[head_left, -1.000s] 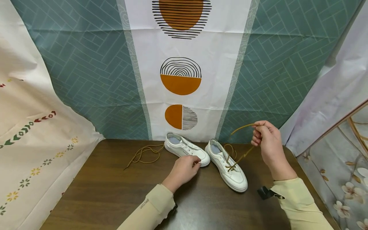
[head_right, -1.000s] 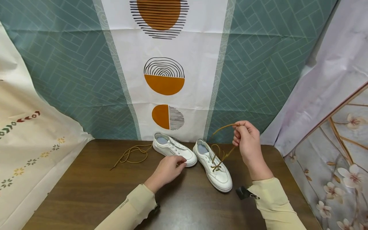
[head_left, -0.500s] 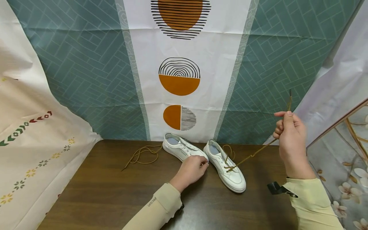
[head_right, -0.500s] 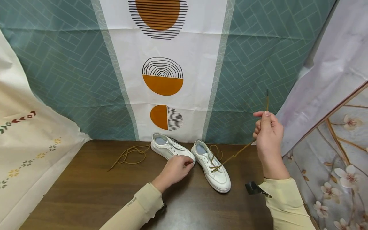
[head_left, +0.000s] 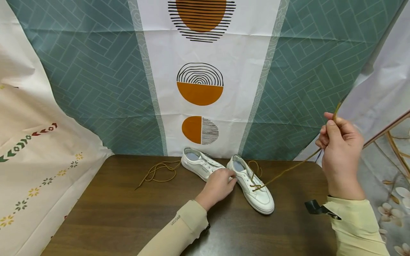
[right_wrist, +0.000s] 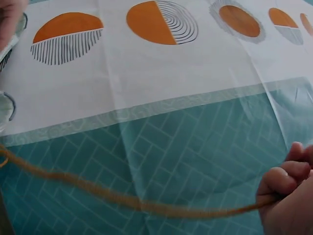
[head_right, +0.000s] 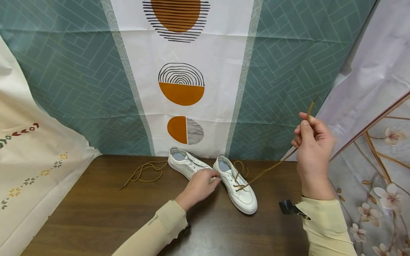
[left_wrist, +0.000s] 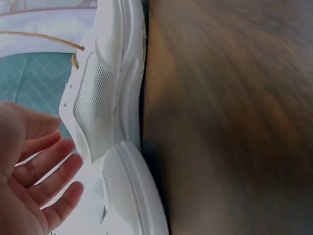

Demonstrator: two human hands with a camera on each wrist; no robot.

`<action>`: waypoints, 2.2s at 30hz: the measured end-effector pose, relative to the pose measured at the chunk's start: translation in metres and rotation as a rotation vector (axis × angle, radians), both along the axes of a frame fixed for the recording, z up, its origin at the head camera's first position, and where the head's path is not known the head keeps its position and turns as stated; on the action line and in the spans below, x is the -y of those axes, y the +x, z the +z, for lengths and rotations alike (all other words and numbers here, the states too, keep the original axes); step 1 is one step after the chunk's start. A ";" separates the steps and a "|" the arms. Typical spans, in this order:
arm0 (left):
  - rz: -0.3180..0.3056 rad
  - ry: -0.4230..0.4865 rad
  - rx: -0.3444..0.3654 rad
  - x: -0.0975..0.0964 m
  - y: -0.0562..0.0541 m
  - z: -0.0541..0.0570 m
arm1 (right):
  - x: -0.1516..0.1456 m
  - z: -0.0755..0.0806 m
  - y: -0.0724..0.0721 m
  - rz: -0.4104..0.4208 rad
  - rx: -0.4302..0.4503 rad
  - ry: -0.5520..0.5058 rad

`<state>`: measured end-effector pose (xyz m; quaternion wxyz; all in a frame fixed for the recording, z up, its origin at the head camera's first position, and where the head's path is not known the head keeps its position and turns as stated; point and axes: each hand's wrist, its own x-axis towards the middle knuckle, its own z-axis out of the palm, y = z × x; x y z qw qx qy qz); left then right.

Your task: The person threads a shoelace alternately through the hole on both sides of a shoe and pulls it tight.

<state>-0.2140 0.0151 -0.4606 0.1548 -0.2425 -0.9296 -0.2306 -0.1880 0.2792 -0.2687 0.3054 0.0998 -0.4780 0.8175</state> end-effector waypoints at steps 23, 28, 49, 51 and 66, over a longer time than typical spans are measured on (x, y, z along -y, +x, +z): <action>0.007 -0.083 -0.080 -0.052 -0.011 -0.010 | 0.011 -0.087 -0.008 -0.203 0.443 1.106; -0.040 -0.085 -0.093 -0.051 -0.013 -0.011 | 0.018 -0.118 -0.012 -0.207 0.481 1.249; -0.038 -0.136 -0.186 -0.054 -0.012 -0.019 | 0.023 -0.172 -0.016 0.089 0.611 1.477; -0.042 -0.153 -0.205 -0.054 -0.011 -0.018 | 0.026 -0.172 -0.016 0.092 0.617 1.497; 0.008 -0.245 -0.175 -0.059 -0.008 -0.020 | 0.029 -0.182 -0.023 0.076 0.563 1.543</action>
